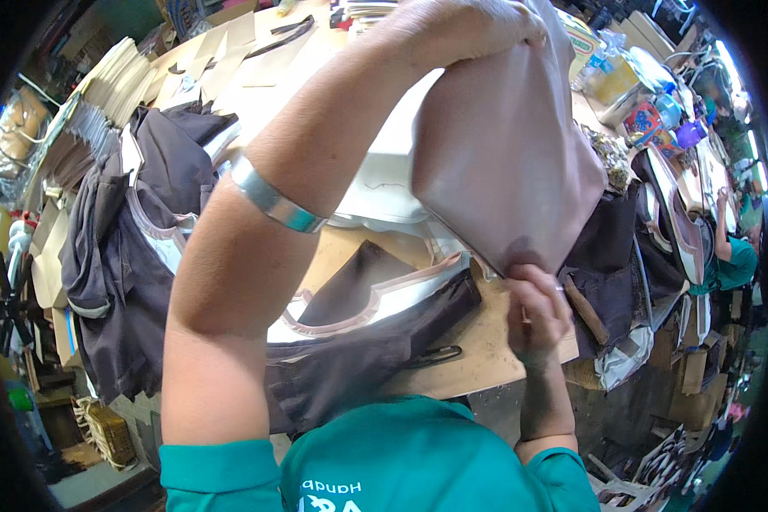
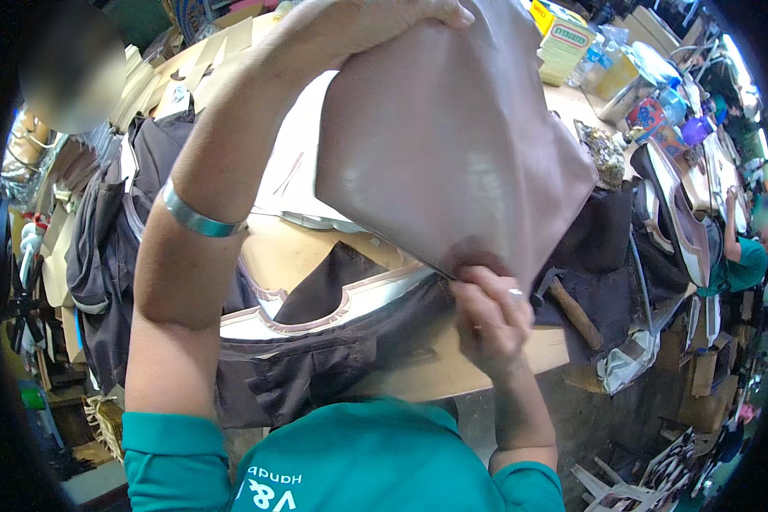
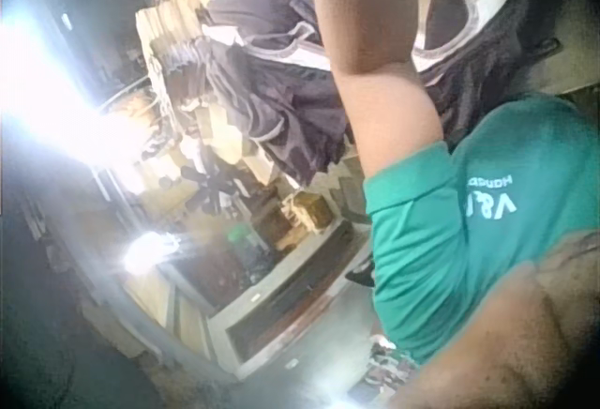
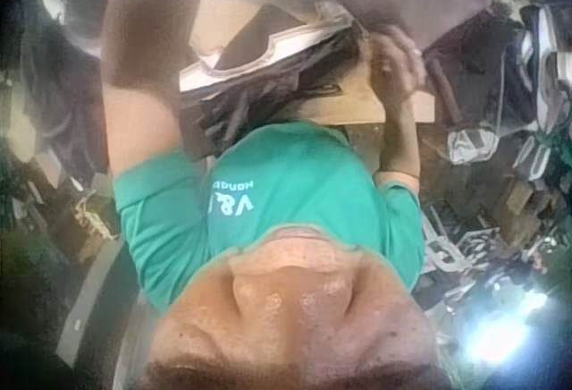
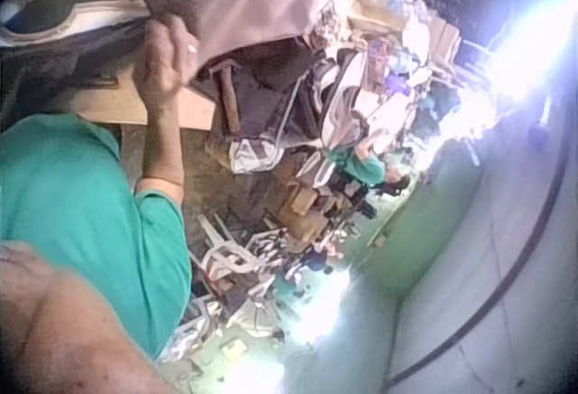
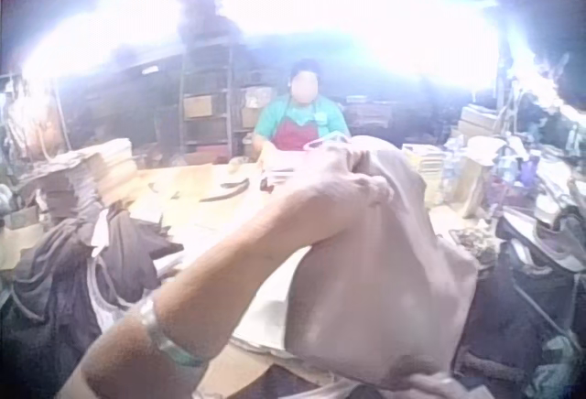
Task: The person is sewing a pink handbag by hand. They use a needle and thread to stitch the edges of the bag, carefully aligning the fabric pieces. The person also handles other fabric pieces and a finished pink handbag on the table.
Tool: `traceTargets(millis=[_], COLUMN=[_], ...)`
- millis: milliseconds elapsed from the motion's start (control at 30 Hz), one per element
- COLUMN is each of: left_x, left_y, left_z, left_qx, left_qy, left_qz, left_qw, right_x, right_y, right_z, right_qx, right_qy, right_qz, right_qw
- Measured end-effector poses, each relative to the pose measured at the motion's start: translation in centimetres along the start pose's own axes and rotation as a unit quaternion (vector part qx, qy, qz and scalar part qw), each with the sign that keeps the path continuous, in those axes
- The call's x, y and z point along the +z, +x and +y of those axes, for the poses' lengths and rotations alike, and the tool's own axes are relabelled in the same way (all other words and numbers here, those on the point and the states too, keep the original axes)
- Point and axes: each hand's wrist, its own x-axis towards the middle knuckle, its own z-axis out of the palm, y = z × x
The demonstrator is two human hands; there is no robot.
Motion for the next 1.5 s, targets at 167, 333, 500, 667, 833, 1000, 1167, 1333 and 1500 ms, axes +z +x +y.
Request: traceTargets(millis=[167, 333, 500, 667, 833, 1000, 1167, 1333, 1500], left_x=[-5.6, -11.7, -20.1, -24.5, -22.8, -18.0, -9.1, 9.1, 20.4], left_y=[-5.6, -10.8, -21.1, -35.2, -49.6, -45.9, -41.3, -29.7, -26.0], left_z=[-0.1, -4.4, -8.2, -16.0, -28.9, -22.3, -18.1, -11.0, -10.4], left_qx=[0.005, -0.013, -0.082, -0.172, -0.213, -0.237, -0.156, -0.082, -0.144], left_qy=[0.129, 0.191, 0.227, 0.13, 0.024, -0.202, 0.217, 0.228, 0.188], left_qz=[0.076, 0.241, 0.475, 0.583, 0.572, 0.626, 0.682, 0.297, 0.119], left_qw=[0.989, 0.951, 0.846, 0.784, 0.791, 0.715, 0.681, 0.924, 0.964], right_x=[3.2, 3.8, 6.3, 10.3, 13.1, 12.4, 10.6, 14.1, 14.4], right_y=[2.7, 4.7, 5.2, 9.2, 12.1, 13.3, 13.5, 15.9, 16.6], right_z=[-0.5, 2.5, 5.6, 8.6, 6.6, 8.5, 10.0, 11.1, 9.1], right_qx=[-0.037, -0.021, 0.123, 0.18, 0.147, 0.144, 0.079, -0.034, -0.079], right_qy=[-0.104, -0.119, -0.012, 0.001, -0.22, -0.214, -0.138, -0.123, -0.331], right_qz=[-0.038, -0.031, -0.063, -0.061, -0.394, -0.418, -0.36, -0.335, -0.439], right_qw=[0.993, 0.992, 0.99, 0.982, 0.88, 0.871, 0.919, 0.934, 0.832])
